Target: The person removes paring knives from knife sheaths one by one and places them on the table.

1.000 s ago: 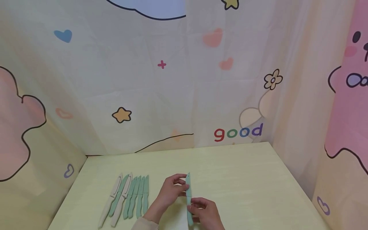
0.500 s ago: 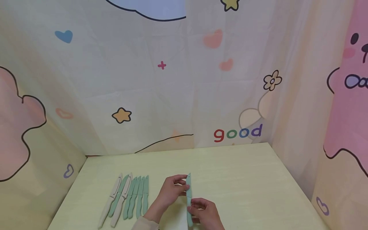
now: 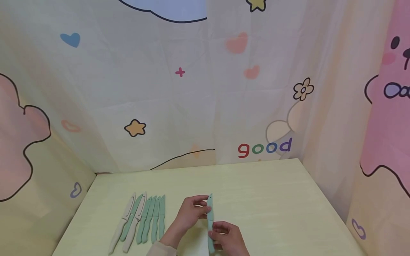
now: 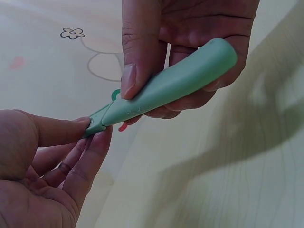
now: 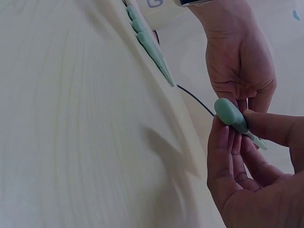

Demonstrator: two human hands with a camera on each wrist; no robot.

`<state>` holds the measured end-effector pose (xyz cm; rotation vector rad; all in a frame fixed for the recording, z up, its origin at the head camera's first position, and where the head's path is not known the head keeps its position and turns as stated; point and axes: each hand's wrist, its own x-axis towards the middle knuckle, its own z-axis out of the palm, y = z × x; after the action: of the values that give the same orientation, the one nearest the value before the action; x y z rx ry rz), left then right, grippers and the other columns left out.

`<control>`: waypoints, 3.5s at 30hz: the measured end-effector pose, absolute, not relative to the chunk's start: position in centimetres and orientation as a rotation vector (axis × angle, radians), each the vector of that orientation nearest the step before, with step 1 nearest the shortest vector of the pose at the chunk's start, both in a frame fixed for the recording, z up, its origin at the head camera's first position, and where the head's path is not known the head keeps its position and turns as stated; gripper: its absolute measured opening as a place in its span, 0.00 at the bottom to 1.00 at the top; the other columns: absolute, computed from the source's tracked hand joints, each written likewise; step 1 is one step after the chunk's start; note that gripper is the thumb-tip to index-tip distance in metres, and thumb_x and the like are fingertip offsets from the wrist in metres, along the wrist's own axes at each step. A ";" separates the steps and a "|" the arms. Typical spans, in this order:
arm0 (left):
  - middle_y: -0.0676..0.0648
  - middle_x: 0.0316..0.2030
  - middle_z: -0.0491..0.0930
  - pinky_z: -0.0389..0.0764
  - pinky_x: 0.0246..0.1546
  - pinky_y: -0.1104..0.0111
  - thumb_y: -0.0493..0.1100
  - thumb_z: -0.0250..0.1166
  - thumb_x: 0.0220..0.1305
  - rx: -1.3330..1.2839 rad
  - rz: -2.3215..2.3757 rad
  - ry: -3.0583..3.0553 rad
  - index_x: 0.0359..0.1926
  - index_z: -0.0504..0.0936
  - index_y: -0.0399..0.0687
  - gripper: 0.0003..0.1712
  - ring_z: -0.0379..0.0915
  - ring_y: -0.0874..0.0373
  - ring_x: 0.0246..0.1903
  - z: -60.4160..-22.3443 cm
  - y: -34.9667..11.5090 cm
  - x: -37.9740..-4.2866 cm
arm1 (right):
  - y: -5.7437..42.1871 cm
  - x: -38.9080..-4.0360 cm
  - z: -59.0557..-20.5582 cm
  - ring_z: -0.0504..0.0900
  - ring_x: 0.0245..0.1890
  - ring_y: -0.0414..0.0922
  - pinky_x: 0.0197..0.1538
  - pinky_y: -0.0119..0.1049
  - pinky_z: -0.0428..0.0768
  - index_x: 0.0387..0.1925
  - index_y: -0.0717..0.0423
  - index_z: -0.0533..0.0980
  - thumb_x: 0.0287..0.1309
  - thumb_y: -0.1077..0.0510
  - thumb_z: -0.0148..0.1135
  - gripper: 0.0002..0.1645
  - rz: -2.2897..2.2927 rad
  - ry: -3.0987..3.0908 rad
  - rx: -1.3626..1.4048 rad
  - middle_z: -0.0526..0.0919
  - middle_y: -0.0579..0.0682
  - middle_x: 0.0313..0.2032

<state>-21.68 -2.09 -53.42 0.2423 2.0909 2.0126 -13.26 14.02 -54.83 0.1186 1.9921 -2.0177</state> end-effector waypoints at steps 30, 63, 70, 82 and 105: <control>0.43 0.33 0.79 0.87 0.30 0.65 0.29 0.67 0.55 0.248 2.024 2.114 0.52 0.81 0.38 0.20 0.80 0.52 0.29 -53.1 -1.6 -21.8 | 14.3 -12.6 -55.2 0.81 0.35 0.47 0.37 0.44 0.87 0.52 0.72 0.73 0.58 0.57 0.66 0.26 -2.005 1.979 0.113 0.81 0.52 0.37; 0.43 0.34 0.79 0.87 0.31 0.64 0.29 0.66 0.57 0.235 2.029 2.103 0.53 0.79 0.36 0.21 0.80 0.54 0.29 -53.5 -1.1 -22.0 | 14.9 -11.9 -56.3 0.81 0.34 0.47 0.37 0.43 0.87 0.51 0.71 0.75 0.55 0.56 0.69 0.27 -1.977 1.960 0.164 0.82 0.50 0.34; 0.42 0.34 0.79 0.87 0.31 0.64 0.30 0.66 0.58 0.225 2.027 2.099 0.53 0.79 0.36 0.20 0.80 0.54 0.29 -53.6 -0.9 -22.1 | 15.2 -11.8 -56.3 0.81 0.34 0.47 0.37 0.43 0.87 0.50 0.71 0.75 0.54 0.56 0.70 0.28 -1.960 1.980 0.186 0.83 0.50 0.34; 0.39 0.34 0.77 0.88 0.32 0.59 0.26 0.64 0.57 0.196 2.063 2.110 0.54 0.78 0.31 0.21 0.80 0.49 0.30 -53.8 -0.6 -22.5 | 15.4 -11.4 -56.0 0.82 0.33 0.47 0.35 0.40 0.86 0.48 0.73 0.76 0.53 0.57 0.70 0.26 -1.936 2.025 0.148 0.84 0.49 0.32; 0.36 0.34 0.76 0.87 0.33 0.56 0.26 0.64 0.57 0.169 2.107 2.113 0.53 0.78 0.30 0.20 0.80 0.50 0.29 -52.3 0.1 -21.8 | 16.2 -10.8 -56.3 0.80 0.34 0.44 0.35 0.36 0.84 0.45 0.69 0.79 0.51 0.56 0.71 0.24 -1.880 2.081 0.217 0.84 0.47 0.32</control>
<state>-21.76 0.08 -52.33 0.1688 2.1135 2.1072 -10.78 16.21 -56.29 0.2172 2.0812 -1.8798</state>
